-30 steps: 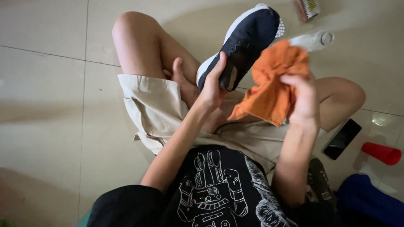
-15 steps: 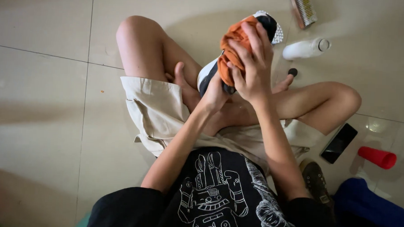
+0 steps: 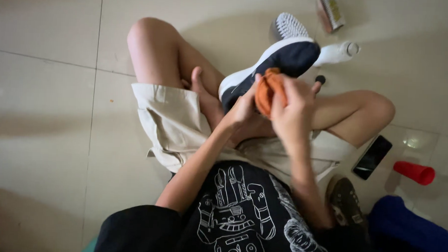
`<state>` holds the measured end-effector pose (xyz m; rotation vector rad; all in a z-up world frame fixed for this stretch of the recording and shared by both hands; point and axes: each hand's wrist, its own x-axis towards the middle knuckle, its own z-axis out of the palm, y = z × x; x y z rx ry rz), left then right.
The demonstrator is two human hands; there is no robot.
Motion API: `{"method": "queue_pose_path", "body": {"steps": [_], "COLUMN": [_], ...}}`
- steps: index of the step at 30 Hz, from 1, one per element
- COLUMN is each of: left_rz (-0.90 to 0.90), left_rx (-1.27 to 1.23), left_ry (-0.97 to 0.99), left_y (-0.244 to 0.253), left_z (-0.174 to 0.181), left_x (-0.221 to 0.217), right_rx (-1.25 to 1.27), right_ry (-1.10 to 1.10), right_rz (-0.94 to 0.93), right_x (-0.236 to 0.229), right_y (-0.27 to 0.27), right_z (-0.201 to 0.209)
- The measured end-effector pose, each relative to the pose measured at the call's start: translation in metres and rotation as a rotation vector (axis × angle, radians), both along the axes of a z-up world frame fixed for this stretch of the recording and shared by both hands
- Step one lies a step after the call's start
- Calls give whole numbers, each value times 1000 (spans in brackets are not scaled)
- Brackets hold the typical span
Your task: Cleaning a sneaker using a brush, cleaning foam, and a cloth while sitting on the floor.
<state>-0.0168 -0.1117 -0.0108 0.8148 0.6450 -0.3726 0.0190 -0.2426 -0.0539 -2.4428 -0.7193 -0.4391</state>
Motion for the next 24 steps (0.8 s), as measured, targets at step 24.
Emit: {"method": "queue_pose_path", "body": {"steps": [24], "left_rz": [484], "left_rx": [-605], "left_ry": [-173], "left_y": [34], "left_z": [-141], "left_x": [1], "right_rx": [869], "right_ry": [524], "right_rz": [135], "right_x": [-27], "right_y": [-16], "right_z": [-66]}}
